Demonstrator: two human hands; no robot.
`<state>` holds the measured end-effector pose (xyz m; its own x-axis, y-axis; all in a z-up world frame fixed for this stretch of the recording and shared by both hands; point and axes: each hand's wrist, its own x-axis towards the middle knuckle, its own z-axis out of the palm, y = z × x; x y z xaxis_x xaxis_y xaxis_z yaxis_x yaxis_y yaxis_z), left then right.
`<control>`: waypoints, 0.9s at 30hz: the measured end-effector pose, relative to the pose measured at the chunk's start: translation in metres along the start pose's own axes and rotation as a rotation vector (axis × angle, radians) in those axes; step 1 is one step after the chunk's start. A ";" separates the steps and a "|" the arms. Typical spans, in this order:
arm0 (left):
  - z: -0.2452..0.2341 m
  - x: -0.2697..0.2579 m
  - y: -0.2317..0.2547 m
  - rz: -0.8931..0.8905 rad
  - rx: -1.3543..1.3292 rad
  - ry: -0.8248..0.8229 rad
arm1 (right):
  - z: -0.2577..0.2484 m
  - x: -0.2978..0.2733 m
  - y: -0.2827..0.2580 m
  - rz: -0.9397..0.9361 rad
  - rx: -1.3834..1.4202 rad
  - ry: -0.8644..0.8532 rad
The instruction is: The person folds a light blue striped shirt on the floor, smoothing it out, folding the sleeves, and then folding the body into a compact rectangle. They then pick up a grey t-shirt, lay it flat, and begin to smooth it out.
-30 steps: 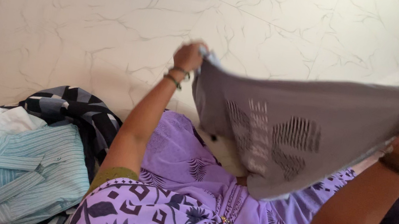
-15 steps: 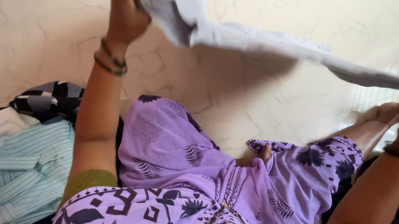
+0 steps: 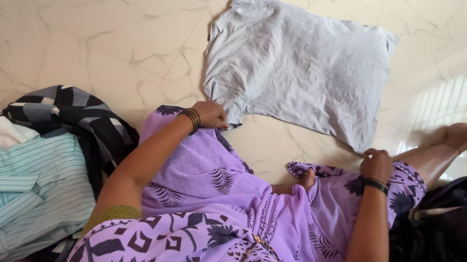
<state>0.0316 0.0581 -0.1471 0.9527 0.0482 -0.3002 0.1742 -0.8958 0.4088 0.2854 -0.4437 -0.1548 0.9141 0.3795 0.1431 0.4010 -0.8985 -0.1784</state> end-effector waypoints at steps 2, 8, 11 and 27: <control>-0.006 0.013 -0.002 -0.039 -0.074 0.043 | 0.002 0.010 0.001 0.043 0.083 0.060; 0.037 0.087 -0.031 -0.168 -0.150 0.346 | 0.020 0.025 -0.011 0.060 0.100 -0.055; 0.068 0.110 -0.024 -0.352 -0.151 0.297 | 0.026 0.031 -0.013 0.112 0.035 -0.223; 0.058 0.079 0.000 -0.738 0.213 -0.355 | 0.022 0.031 -0.004 0.261 -0.327 -0.593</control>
<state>0.0924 0.0367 -0.2208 0.4721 0.5438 -0.6938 0.6365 -0.7548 -0.1585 0.3130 -0.4236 -0.1711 0.8941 0.1164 -0.4326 0.2116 -0.9609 0.1788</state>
